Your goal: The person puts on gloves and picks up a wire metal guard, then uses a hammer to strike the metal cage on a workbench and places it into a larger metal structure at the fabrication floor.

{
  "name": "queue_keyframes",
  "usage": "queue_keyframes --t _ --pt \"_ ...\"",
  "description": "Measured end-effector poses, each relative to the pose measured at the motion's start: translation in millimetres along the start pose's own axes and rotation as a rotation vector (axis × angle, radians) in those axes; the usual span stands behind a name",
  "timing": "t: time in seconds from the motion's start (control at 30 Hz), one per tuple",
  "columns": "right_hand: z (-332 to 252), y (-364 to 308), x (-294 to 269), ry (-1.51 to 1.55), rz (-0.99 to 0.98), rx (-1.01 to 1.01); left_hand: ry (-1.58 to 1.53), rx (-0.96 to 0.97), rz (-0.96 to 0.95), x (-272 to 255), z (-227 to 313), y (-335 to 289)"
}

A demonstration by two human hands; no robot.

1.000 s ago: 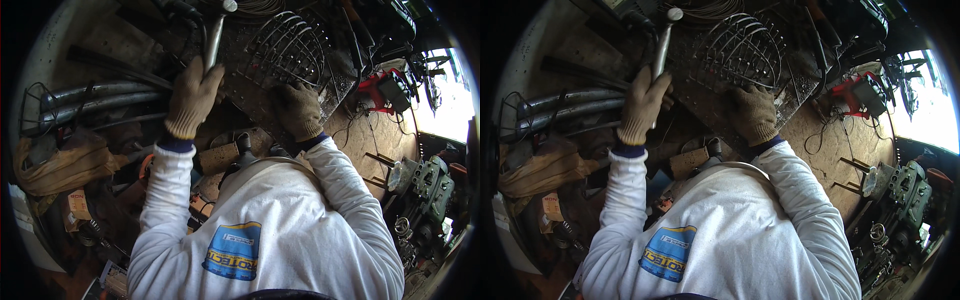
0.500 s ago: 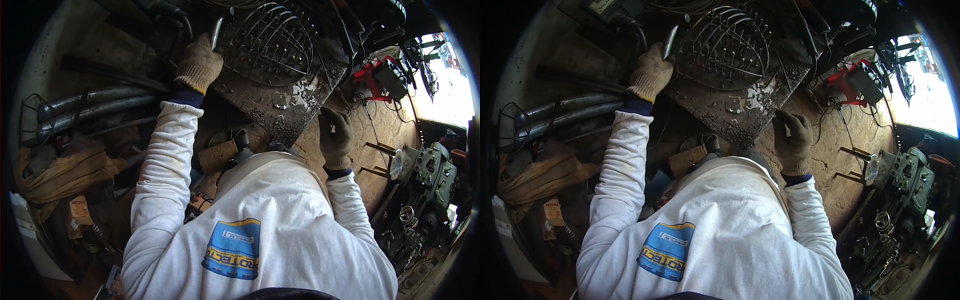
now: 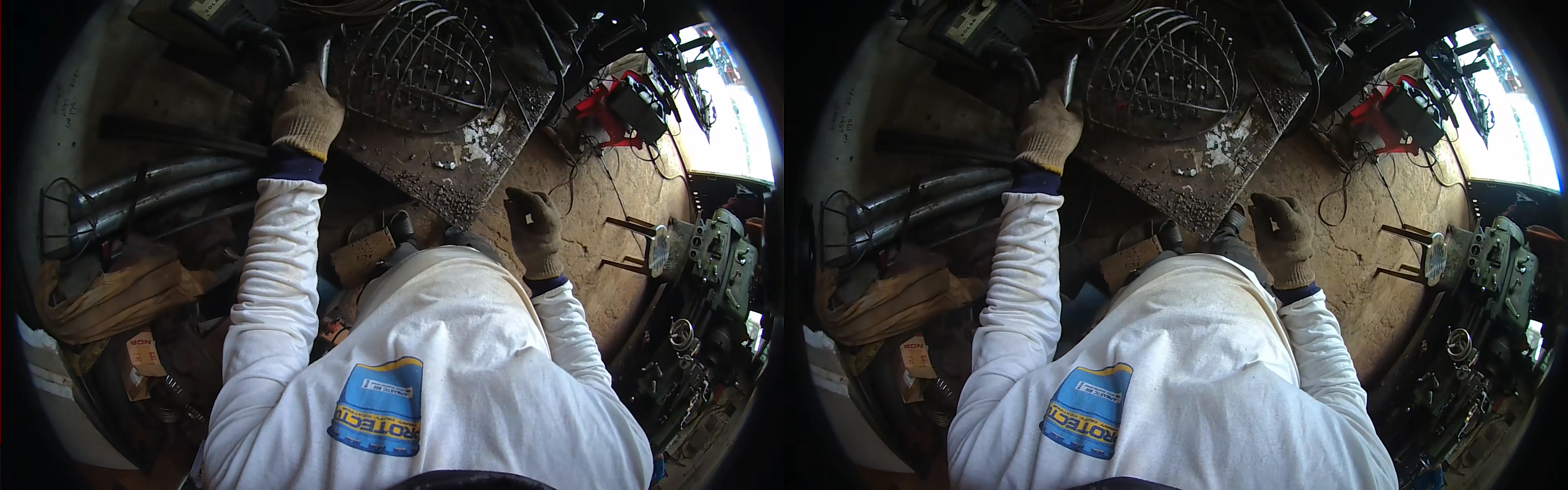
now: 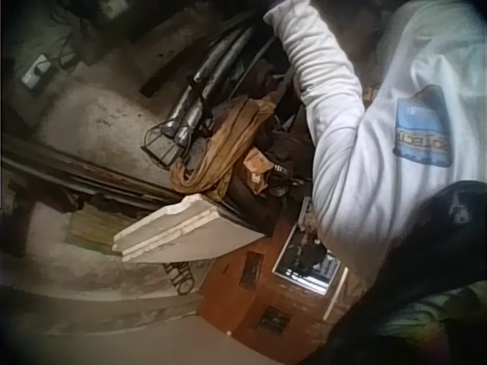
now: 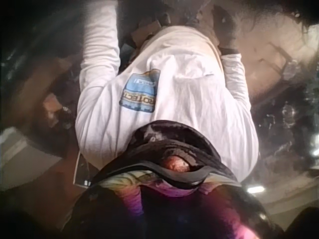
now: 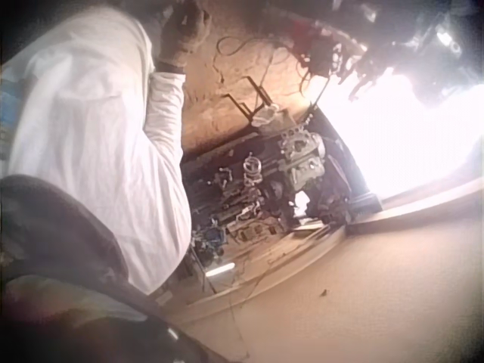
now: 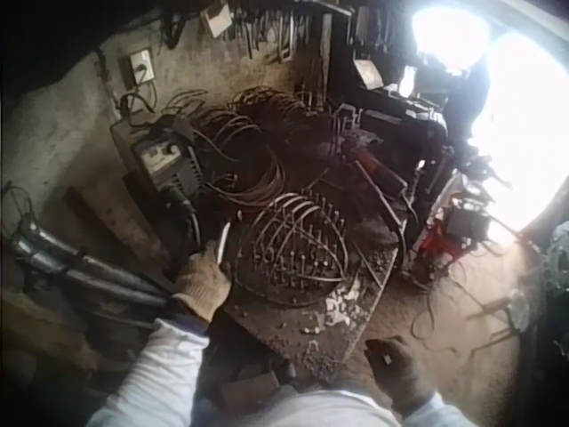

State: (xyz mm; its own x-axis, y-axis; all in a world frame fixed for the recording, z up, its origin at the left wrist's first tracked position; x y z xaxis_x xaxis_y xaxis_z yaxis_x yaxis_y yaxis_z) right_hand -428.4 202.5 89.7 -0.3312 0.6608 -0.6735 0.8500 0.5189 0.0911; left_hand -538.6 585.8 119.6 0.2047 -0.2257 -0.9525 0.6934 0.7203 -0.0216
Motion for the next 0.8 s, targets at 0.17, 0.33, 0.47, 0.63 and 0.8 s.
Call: queue_keyframes --t 0.17,0.33,0.47,0.63,0.8 --pt "2.6 -2.6 -4.6 -0.016 -0.026 -0.005 0.276 0.182 0.036 -8.0 -0.3 -11.5" --pt "10.8 -8.9 -9.9 -0.029 -0.035 0.016 0.061 0.416 0.236 -24.4 8.7 -36.1" --pt "20.3 -12.7 -9.9 -0.003 -0.081 0.094 0.002 0.595 0.392 6.3 19.6 -53.4" --pt "24.7 -12.7 -11.1 0.020 -0.085 0.082 0.227 0.449 0.394 18.2 39.1 -56.4" --pt "40.2 -6.9 -15.4 -0.036 -0.146 0.114 0.124 0.486 0.330 25.2 20.7 -49.2"
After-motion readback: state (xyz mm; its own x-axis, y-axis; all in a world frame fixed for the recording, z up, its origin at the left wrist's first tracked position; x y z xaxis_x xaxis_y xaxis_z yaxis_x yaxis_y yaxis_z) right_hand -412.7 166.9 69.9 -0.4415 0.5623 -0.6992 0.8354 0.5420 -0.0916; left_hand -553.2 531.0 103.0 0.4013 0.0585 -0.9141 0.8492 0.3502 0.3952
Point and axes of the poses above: each hand's wrist, its own y-axis towards the middle knuckle, its own x-axis out of the palm, z = x × y, the point moved 3 cm from there along y, towards the middle knuckle, and after that the axes turned 11 degrees about x, right-handed, at the moved point
